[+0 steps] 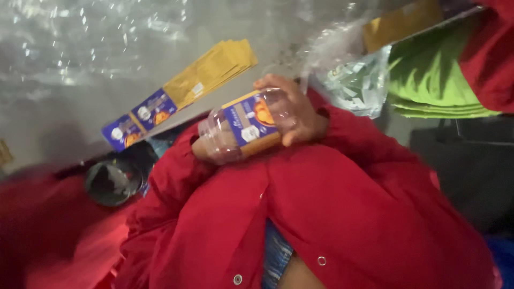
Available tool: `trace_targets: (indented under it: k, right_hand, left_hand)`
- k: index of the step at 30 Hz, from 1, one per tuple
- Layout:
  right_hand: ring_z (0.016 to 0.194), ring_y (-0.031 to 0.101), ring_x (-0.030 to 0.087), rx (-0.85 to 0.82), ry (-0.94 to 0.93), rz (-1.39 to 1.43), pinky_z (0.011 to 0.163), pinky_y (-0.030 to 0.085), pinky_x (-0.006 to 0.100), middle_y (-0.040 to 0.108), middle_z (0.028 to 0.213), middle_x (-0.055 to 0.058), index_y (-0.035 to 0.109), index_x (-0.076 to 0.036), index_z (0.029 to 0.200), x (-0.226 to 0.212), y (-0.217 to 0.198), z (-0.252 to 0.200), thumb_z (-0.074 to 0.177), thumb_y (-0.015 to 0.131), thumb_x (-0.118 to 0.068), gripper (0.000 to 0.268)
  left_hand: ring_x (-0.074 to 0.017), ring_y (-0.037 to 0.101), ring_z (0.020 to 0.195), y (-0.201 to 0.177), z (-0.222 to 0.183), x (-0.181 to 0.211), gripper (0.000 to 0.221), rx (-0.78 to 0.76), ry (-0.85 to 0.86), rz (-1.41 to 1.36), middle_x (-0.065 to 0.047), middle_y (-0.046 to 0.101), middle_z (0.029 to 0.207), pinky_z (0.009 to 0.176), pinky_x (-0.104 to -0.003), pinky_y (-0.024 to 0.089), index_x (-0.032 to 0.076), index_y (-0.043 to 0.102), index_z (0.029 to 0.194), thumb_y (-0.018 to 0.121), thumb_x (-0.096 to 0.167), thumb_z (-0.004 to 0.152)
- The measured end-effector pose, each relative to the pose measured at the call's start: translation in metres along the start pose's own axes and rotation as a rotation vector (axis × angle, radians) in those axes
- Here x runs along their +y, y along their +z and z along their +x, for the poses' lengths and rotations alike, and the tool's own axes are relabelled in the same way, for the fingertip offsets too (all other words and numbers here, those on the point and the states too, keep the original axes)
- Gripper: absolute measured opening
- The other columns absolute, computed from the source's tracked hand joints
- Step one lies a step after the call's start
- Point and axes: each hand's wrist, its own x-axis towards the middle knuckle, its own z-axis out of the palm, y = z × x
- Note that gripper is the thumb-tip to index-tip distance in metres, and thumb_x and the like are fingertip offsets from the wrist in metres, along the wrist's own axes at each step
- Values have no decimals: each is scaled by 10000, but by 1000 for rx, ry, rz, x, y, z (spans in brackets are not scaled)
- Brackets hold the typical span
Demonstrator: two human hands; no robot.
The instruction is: The person applies adhesive labels to clear plastic jars by hand.
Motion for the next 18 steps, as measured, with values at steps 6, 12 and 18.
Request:
trace_targets:
  k: [6,12,18]
  right_hand:
    - [1443,449,269,16,-55,-103,1209,419,409,383,1586,138,243,-53,1636,-10,4,9,841,802,-581,1106]
    - [1501,423,263,-21,167,-13,1256,367,420,392,1601,136,247,-64,1644,-30,-4,8,889,752,-662,1087]
    - [1547,393,201,89,44,-222,1295,361,377,348,1691,106,367,-81,1620,-35,-74,35,1088,665,-409,692]
  left_hand:
    - [-316,516,1389,8,-4,-9,444,-33,-235,-44,-194,546,1483,1176,-440,388,-15,570,1394,552,100,966]
    - [-308,513,1389,5,22,-12,477,-20,-375,-142,-208,539,1491,1173,-434,375,-32,544,1420,537,93,959]
    - [-300,509,1389,-40,4,58,510,162,-349,-481,-221,532,1498,1169,-429,361,-49,519,1445,522,86,953]
